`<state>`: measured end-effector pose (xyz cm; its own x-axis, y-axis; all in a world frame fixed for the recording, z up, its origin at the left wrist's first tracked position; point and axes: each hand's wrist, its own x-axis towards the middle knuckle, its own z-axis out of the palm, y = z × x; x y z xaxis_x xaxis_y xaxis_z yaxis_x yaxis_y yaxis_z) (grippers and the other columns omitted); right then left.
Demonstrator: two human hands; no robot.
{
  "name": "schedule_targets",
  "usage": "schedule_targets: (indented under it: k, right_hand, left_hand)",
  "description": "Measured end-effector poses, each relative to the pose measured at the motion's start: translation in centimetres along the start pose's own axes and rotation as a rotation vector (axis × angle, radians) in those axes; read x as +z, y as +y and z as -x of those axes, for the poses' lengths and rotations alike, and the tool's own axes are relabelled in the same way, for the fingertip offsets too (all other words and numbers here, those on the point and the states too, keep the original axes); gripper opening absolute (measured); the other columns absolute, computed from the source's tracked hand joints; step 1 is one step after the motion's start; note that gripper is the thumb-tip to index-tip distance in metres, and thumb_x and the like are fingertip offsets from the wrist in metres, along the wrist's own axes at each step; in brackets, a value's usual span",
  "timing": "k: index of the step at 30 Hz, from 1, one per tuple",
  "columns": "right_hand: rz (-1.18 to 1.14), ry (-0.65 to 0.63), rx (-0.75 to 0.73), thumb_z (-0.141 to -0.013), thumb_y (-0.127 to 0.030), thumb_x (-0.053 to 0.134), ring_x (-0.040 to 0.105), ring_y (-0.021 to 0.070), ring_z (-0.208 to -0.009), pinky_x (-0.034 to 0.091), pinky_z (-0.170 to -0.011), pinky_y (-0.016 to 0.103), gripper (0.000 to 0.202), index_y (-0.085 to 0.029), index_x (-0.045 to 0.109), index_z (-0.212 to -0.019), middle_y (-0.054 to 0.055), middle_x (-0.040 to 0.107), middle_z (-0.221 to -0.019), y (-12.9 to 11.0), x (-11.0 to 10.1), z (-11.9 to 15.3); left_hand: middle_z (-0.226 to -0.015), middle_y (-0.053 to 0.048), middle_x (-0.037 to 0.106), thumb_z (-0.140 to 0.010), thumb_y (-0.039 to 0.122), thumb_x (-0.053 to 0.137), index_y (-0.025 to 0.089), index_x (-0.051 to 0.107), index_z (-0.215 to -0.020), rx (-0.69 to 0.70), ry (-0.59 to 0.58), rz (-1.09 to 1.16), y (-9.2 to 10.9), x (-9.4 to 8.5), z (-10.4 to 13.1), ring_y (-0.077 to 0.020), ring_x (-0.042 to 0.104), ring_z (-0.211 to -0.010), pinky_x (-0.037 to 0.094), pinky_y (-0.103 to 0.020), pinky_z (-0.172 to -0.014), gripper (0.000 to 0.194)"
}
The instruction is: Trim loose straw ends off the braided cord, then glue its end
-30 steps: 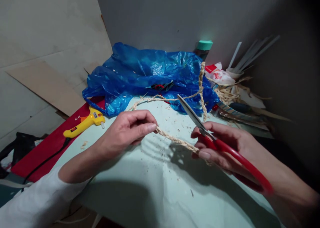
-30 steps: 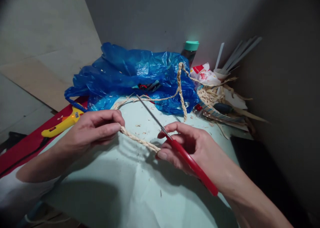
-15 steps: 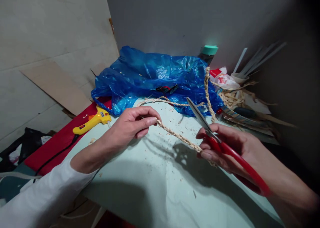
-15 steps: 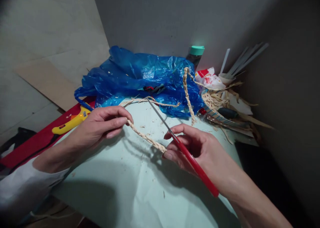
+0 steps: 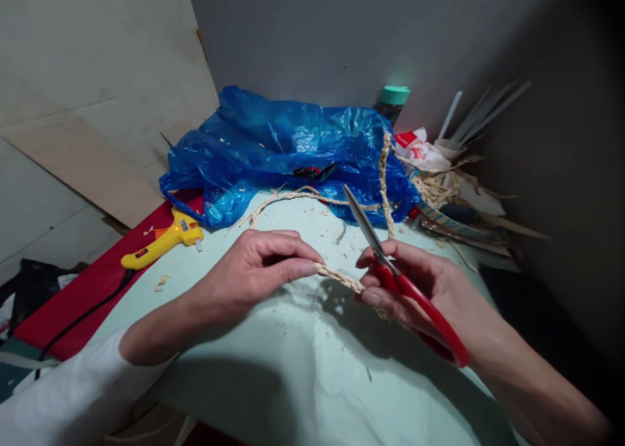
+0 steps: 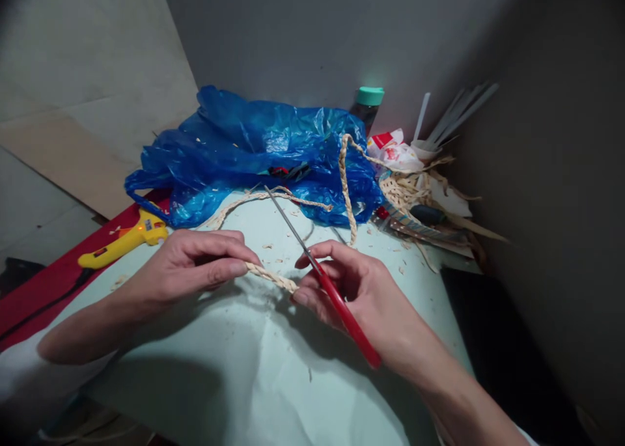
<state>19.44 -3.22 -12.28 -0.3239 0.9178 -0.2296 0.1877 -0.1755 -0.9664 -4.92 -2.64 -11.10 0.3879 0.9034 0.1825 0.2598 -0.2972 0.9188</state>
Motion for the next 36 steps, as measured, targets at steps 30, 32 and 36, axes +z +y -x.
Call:
schedule_targets:
  k: [30,32,36]
  right_hand:
    - [0.026,-0.115,-0.007,-0.069,-0.045,0.083,0.071,0.0218,-0.076,0.056,-0.063,0.028,0.045,-0.024,0.057,-0.099,0.001,0.064,-0.076,-0.9,-0.3,0.6]
    - [0.026,-0.095,-0.032,-0.069,-0.043,0.084,0.071,0.0215,-0.075,0.057,-0.064,0.028,0.045,-0.024,0.057,-0.099,0.0,0.062,-0.075,-0.8,-0.5,0.5]
    - [-0.068,-0.106,-0.032,-0.071,-0.034,0.085,0.073,0.0208,-0.081,0.057,-0.066,0.024,0.04,-0.025,0.058,-0.099,-0.001,0.064,-0.078,-0.1,-1.0,0.3]
  left_hand:
    - [-0.067,0.003,0.055,-0.075,0.022,0.077,0.016,0.069,-0.072,-0.169,0.152,0.331,-0.5,-1.2,-0.5,-0.004,0.04,-0.048,0.029,-0.016,-0.042,0.01]
    - [-0.066,0.002,0.055,-0.071,0.02,0.079,0.015,0.07,-0.071,-0.203,0.227,0.386,-0.9,-1.7,-0.9,-0.0023,0.036,-0.044,0.023,-0.016,-0.038,0.01]
    - [-0.052,0.004,0.051,-0.069,0.019,0.081,0.014,0.074,-0.073,-0.266,0.375,0.281,-1.4,-2.5,-1.5,-0.0028,0.035,-0.042,0.022,-0.016,-0.039,0.009]
